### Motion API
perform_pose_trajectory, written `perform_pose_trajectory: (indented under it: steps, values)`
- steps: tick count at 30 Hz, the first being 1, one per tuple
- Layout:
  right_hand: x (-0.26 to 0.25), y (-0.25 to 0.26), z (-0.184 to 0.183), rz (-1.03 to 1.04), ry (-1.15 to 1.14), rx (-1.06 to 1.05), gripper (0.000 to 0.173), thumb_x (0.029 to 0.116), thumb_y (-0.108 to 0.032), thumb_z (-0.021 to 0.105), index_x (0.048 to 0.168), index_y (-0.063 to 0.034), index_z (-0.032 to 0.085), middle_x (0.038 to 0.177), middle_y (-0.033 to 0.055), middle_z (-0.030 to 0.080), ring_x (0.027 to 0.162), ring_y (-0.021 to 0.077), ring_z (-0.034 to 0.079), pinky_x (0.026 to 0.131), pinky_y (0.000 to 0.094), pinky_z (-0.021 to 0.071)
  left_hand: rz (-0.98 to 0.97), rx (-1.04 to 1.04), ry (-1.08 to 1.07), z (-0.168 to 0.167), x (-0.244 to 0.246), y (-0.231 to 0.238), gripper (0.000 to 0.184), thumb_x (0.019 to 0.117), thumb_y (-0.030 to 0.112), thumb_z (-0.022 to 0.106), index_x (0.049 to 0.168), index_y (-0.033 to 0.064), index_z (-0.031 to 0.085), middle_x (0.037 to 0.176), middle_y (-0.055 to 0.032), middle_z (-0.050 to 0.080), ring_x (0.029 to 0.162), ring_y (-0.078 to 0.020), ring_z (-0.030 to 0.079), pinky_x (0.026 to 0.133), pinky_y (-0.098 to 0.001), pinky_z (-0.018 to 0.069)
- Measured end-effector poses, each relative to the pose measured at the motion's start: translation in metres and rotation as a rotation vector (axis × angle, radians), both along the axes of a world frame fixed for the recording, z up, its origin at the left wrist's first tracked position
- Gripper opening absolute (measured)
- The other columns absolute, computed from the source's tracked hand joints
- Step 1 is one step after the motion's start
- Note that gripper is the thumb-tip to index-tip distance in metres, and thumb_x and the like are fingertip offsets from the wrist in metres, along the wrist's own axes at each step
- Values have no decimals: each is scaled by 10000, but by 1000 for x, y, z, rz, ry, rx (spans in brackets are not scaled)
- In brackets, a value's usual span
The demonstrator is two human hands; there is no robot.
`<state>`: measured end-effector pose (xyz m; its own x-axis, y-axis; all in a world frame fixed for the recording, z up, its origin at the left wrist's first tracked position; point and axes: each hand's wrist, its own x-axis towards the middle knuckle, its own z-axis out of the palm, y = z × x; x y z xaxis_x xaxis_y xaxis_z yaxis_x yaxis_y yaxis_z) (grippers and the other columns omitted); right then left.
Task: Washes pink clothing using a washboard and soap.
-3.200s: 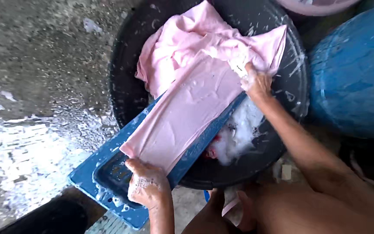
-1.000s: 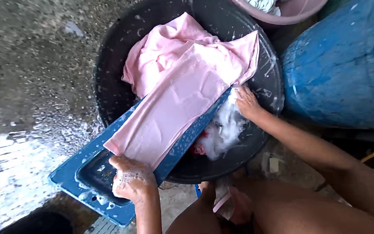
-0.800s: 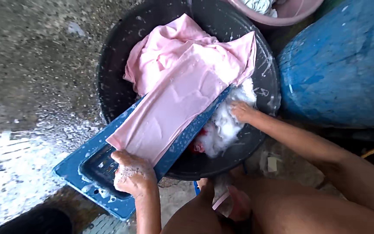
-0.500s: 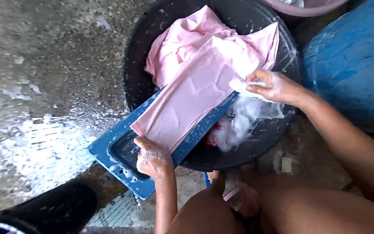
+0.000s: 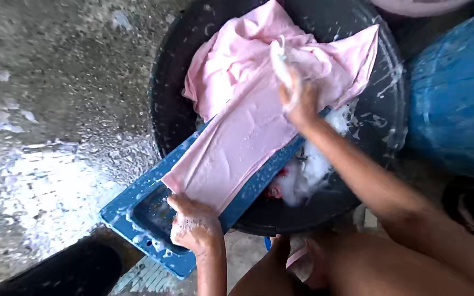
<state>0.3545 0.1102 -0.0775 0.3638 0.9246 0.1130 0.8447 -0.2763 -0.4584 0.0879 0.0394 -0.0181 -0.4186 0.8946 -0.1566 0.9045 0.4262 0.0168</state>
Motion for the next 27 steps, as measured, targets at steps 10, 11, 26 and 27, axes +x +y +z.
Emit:
perform_pose_trajectory:
  steps: [10, 11, 26, 27]
  values:
    - [-3, 36, -19, 111, -29, -88, 392, 1031, -245, 538, 1363, -66, 648, 951, 230, 740, 868, 437, 721, 756, 604, 536, 38, -56, 18, 5, 1, 5, 424, 1112, 189, 350, 1429, -23, 534, 923, -293, 721, 913, -497, 715, 774, -628, 525]
    - [-6, 38, -10, 89, -52, -84, 400, 1036, -252, 529, 1373, -62, 630, 938, 224, 737, 855, 434, 722, 743, 598, 542, 43, -63, 7, 5, 2, 6, 429, 1113, 191, 342, 1443, -15, 525, 933, -292, 723, 924, -496, 715, 780, -627, 525]
    - [-70, -60, 16, 141, 117, 144, 264, 912, -143, 689, 1118, 22, 699, 785, 138, 710, 679, 277, 702, 620, 453, 574, -4, -27, -15, 5, -3, -1, 418, 1111, 185, 343, 1404, -34, 545, 935, -307, 713, 902, -510, 708, 769, -644, 517]
    - [-117, -68, 19, 335, 235, 259, 227, 875, -128, 718, 1067, -7, 738, 788, 75, 729, 691, 198, 702, 650, 383, 577, -31, 3, -30, 4, -5, -4, 409, 1102, 189, 371, 1358, -63, 566, 935, -320, 708, 900, -522, 704, 767, -656, 513]
